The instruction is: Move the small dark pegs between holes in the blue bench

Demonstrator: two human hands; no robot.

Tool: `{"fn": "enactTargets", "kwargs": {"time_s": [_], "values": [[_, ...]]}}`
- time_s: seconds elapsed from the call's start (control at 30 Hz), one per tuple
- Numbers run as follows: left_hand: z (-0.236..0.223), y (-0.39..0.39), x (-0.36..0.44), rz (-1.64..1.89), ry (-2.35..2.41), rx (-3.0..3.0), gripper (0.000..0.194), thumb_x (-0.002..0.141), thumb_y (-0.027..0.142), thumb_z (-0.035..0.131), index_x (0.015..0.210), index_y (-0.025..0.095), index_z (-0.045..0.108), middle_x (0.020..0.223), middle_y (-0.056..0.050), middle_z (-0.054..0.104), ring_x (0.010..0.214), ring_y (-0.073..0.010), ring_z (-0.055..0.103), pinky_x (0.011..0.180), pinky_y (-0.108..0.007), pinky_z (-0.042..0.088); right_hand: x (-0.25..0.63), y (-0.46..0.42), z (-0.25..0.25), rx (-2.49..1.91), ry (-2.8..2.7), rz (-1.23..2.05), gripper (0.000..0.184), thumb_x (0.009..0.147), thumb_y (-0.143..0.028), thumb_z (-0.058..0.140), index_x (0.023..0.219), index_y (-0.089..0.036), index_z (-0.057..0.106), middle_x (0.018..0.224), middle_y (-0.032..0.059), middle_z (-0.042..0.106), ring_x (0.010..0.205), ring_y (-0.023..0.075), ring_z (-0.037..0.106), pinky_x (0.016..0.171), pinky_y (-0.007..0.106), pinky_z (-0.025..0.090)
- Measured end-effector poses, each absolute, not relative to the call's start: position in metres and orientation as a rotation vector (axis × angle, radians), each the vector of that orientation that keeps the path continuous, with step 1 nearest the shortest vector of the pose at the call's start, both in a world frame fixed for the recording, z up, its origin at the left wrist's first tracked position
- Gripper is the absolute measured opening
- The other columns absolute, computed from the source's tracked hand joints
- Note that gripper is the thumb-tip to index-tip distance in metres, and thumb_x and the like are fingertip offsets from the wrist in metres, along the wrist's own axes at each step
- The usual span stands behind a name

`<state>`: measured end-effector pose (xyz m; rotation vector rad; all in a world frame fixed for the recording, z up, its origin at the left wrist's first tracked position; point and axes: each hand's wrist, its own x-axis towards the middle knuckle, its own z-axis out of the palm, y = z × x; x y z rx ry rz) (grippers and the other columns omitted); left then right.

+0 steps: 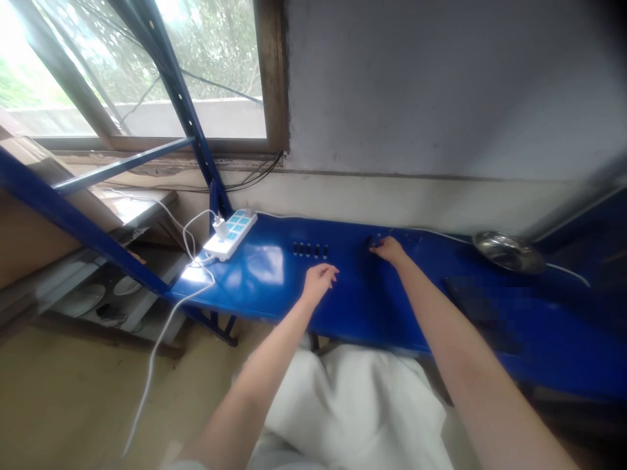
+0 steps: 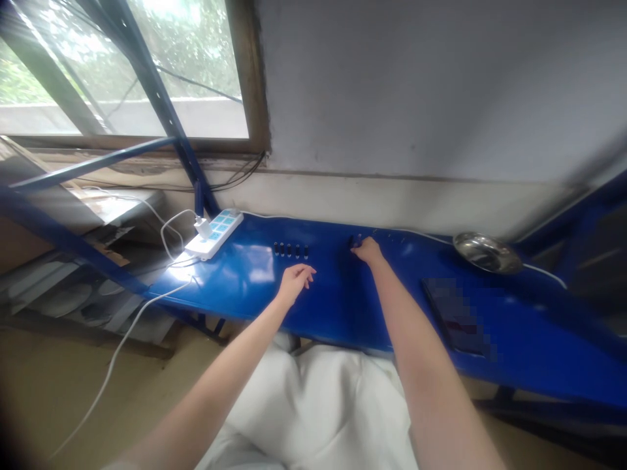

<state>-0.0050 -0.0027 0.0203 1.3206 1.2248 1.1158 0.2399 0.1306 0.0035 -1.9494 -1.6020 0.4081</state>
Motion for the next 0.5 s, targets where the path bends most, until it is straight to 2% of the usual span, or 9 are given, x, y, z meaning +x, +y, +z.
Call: {"fn": "enactTargets", "kwargs": {"time_s": [0.1, 0.17, 0.33, 0.5], "values": [[0.019, -0.002, -0.006, 1.223, 1.219, 1.247, 0.025, 0.079, 0.031, 0.047, 0.078, 0.014, 0.065, 0.063, -0.002, 0.057, 0.049, -0.0066, 0.048, 0.053, -0.022, 0.043, 0.228, 0.109, 0.019, -2.057, -1.609, 0.397, 0.022, 0.063, -0.027, 0.068, 0.078, -0.013, 0.062, 0.077, 0.0112, 0.064, 0.075, 0.0221, 0.061, 0.068, 0.032, 0.046], [0.017, -0.001, -0.006, 1.285, 1.221, 1.206, 0.024, 0.078, 0.030, 0.047, 0.075, 0.014, 0.064, 0.061, -0.001, 0.055, 0.047, -0.0064, 0.048, 0.051, -0.021, 0.041, 0.210, 0.090, 0.028, -1.895, -1.731, 0.451, 0.016, 0.070, -0.028, 0.062, 0.080, -0.015, 0.064, 0.081, 0.0091, 0.065, 0.076, 0.0189, 0.061, 0.072, 0.030, 0.046], [0.014, -0.001, -0.006, 1.429, 1.196, 1.128, 0.021, 0.077, 0.027, 0.046, 0.066, 0.013, 0.059, 0.055, 0.001, 0.050, 0.044, -0.0058, 0.045, 0.047, -0.020, 0.037, 0.152, 0.057, 0.027, -1.595, -1.945, 0.592, 0.027, 0.074, -0.031, 0.060, 0.096, -0.017, 0.063, 0.092, 0.0084, 0.064, 0.079, 0.0160, 0.059, 0.075, 0.029, 0.045], [0.015, -0.001, -0.007, 1.480, 1.190, 1.092, 0.018, 0.074, 0.022, 0.045, 0.063, 0.014, 0.057, 0.052, 0.003, 0.048, 0.041, -0.0050, 0.042, 0.044, -0.019, 0.034, 0.115, 0.058, 0.015, -1.717, -1.974, 0.460, 0.029, 0.074, -0.036, 0.059, 0.097, -0.018, 0.063, 0.105, 0.0088, 0.059, 0.096, 0.0223, 0.053, 0.083, 0.038, 0.039]]}}
